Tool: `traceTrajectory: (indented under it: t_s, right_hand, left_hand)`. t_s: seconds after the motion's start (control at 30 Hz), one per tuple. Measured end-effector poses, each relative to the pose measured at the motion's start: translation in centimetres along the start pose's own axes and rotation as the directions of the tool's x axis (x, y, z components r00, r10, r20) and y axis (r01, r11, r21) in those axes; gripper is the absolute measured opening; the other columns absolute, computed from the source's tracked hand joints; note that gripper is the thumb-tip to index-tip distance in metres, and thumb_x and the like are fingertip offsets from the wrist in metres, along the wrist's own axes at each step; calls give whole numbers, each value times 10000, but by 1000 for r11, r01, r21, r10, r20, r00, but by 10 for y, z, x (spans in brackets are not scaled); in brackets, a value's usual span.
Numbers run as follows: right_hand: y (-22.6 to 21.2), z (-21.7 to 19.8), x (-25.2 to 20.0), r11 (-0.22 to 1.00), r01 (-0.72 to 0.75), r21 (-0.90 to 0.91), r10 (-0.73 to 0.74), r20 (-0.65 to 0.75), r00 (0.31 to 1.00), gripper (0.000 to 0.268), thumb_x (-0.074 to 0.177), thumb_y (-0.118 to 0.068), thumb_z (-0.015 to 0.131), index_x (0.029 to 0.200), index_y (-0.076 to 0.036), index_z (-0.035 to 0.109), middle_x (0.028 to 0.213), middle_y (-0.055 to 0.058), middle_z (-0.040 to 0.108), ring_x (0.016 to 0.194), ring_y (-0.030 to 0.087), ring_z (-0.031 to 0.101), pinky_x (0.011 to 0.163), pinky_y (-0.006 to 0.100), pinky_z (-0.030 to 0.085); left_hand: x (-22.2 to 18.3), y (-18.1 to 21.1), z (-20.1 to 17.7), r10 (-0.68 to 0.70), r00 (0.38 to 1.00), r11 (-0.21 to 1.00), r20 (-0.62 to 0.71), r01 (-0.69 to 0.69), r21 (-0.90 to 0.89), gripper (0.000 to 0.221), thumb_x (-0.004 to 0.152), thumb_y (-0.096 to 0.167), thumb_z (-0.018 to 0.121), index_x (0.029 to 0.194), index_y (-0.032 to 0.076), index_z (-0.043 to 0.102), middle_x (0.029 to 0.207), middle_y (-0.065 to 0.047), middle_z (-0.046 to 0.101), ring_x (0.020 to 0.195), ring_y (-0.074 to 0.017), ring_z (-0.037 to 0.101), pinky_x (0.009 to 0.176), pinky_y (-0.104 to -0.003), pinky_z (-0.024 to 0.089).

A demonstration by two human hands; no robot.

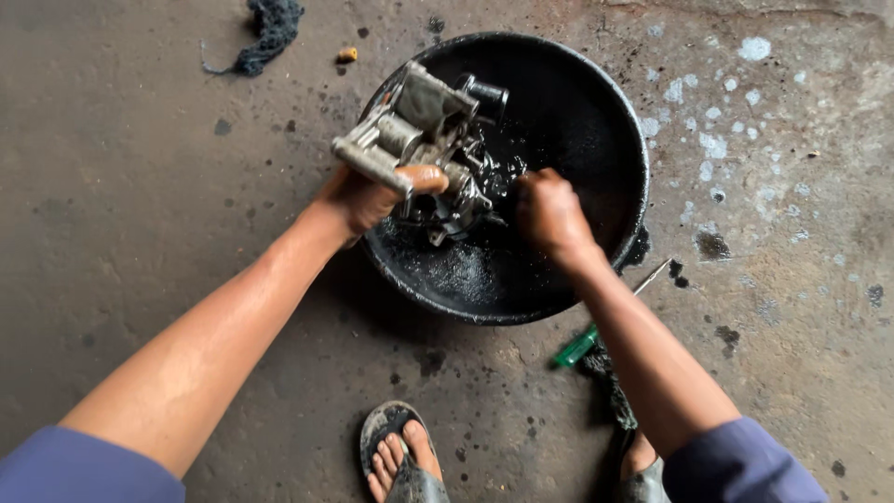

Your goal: The person cleans an engine oil filter housing by hand with a cloth and a fluid in a basin.

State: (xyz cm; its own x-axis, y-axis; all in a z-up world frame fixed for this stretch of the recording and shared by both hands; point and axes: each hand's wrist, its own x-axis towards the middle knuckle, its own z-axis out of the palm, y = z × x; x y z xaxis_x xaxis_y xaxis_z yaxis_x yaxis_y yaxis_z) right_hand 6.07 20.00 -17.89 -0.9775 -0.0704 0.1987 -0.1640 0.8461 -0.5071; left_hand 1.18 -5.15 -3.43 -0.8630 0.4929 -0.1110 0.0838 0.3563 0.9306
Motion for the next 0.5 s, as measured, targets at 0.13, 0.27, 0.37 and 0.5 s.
traceTrajectory:
  t_s: [0.13,0.27,0.37,0.5]
  right_hand:
    - [-35,-77,-5,812,-173,557,199,14,980,277,1014,-90,636,1291,-72,631,1130,175,728,967,304,707,824,457,572]
    - [-85,-102,9,762,343,550,-126,-394,910,321,1095,-5,515,1415,-8,541,1441,222,547,1352,317,558,1159,447,493]
    - [-102,-87,28,918,344,195,-219,-474,853,333,1155,-61,502,1482,-57,562,1544,174,534,1444,308,473,1203,460,456]
    - [-94,-85,41,935,292,202,-188,-415,890,302,1117,-87,471,1401,-76,575,1410,160,604,1356,293,480,1160,492,436]
  left_hand:
    - [2,-7,-3,-68,997,997,38,69,-42,249,865,299,769,938,63,732,922,-36,754,854,-145,700,833,-312,600]
    - [5,-2,-1,-77,997,997,19,77,-4,260,849,308,772,969,89,697,950,-17,733,886,-152,693,840,-310,605]
    - [2,6,7,-17,1000,1000,-3,17,7,263,812,269,777,974,82,688,943,-20,713,884,-157,671,813,-325,585]
    - [4,12,16,20,998,997,-52,-23,-77,315,777,249,798,1012,78,678,983,-20,691,914,-149,649,840,-318,577]
